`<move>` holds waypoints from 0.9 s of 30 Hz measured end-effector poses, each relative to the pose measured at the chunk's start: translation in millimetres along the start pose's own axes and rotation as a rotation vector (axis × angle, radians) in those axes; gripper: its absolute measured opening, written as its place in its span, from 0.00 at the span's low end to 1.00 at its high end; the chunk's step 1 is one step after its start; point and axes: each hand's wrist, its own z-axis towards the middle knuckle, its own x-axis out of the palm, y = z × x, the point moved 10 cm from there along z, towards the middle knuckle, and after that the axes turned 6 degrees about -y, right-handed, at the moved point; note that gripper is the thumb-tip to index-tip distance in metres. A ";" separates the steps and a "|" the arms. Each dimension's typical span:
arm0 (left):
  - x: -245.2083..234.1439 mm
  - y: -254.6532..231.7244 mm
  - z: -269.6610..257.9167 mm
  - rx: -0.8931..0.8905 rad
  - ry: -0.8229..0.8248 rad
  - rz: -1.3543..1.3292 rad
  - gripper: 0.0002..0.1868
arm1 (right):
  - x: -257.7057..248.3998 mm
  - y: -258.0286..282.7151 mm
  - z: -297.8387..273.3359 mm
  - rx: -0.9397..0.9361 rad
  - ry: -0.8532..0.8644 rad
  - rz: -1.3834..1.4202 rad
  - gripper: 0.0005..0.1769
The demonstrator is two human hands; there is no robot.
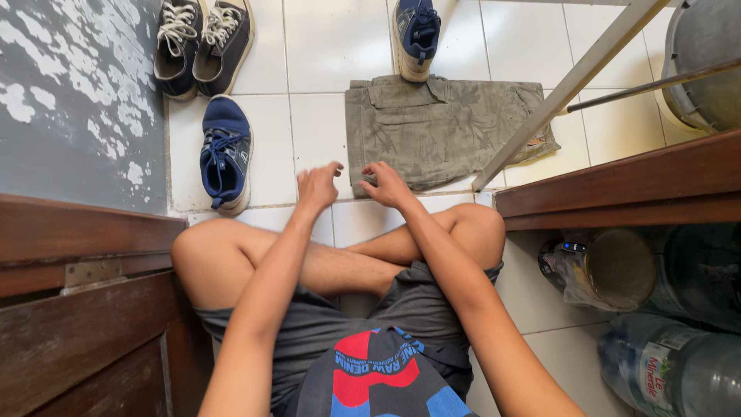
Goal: The person sits on the floor and removes the laces from a blue shoe. They then re-lace the shoe by threading the laces through the eyelets and tying a knot. The person repeats this process on a second blue shoe, removing the laces and re-lacing it.
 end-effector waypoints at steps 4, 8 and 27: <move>23.4 10.2 -9.2 -0.060 0.141 0.019 0.31 | -15.0 -13.8 23.9 -0.001 -0.048 -0.050 0.23; -0.1 -0.7 7.6 0.067 -0.062 0.086 0.28 | -64.6 -22.6 67.1 -0.128 -0.261 -0.157 0.24; -6.5 0.0 59.5 0.082 -0.183 -0.037 0.20 | -152.3 -99.9 233.7 0.336 -0.327 -0.339 0.55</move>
